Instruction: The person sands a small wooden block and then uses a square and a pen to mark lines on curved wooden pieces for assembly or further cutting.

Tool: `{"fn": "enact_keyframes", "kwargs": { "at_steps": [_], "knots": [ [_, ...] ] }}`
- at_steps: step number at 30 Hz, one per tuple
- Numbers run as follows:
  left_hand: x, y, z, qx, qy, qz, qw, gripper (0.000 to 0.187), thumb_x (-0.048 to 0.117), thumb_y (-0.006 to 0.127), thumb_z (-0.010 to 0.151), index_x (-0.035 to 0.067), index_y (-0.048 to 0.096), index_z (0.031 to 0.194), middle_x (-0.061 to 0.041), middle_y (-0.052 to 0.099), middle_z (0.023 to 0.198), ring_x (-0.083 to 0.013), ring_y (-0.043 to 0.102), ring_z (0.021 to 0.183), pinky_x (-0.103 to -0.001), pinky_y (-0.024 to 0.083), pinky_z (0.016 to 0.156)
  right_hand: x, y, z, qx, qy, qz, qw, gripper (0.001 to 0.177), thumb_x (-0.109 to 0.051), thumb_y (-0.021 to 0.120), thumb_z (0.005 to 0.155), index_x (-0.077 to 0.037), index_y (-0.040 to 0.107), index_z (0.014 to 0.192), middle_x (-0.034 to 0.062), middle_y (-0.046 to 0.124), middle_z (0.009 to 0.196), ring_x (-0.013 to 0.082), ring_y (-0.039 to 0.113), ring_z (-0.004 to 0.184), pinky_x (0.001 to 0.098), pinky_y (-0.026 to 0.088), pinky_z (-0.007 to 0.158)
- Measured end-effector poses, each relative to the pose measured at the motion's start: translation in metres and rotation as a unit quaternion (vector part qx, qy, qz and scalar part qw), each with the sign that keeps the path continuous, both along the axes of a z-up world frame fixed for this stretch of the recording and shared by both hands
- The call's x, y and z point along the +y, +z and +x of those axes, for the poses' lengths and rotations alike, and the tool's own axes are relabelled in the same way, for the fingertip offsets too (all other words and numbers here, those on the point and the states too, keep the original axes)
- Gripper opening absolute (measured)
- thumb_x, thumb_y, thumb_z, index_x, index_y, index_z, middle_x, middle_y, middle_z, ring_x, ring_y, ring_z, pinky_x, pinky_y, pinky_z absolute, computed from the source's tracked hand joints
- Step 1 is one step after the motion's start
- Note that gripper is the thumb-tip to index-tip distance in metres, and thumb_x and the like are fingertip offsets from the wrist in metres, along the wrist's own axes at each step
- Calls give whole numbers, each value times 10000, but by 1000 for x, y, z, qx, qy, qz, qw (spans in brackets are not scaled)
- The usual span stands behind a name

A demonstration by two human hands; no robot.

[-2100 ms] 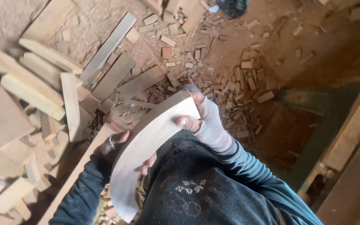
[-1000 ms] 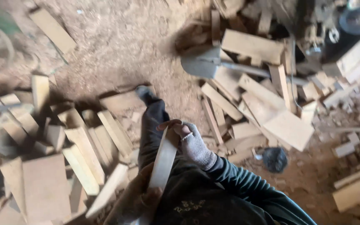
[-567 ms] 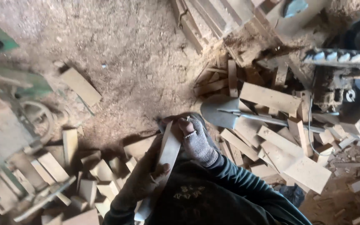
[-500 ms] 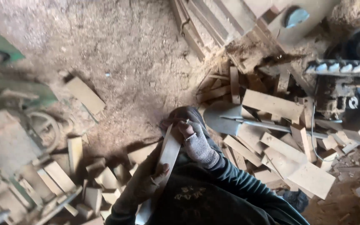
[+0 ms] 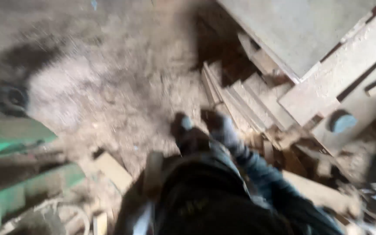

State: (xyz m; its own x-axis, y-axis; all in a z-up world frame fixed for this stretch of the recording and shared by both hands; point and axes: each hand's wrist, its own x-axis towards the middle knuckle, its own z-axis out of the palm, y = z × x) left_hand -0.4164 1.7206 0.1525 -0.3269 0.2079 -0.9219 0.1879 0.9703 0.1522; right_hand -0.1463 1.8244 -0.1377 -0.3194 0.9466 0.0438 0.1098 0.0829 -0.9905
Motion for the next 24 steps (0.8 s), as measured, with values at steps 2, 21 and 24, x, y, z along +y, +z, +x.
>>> {"fn": "enact_keyframes", "kwargs": {
  "at_steps": [2,21,24],
  "knots": [
    [26,-51,-34,-9,-85,15,996,556,519,568,831,361,601,1363,-108,746,1227,-273,650,1215,-386,485,1006,61,68,-21,-106,-54,24,993,376,-27,659,931,-12,663,1307,135,733,1207,201,720,1043,311,594,898],
    [695,-252,-212,54,-382,61,921,833,626,623,741,329,501,1510,-210,715,1147,-433,651,1137,-523,499,952,789,-87,-89,-349,-269,235,866,248,-62,522,1053,-59,704,1221,189,743,1178,389,737,999,518,617,765],
    [799,-248,-250,57,-351,96,930,919,540,766,695,269,517,1537,-114,690,1169,-295,667,1160,-406,508,993,895,-120,-97,-595,-180,50,782,876,124,541,747,-229,510,1548,142,501,1537,369,571,1235,520,516,971]
  ]
}}
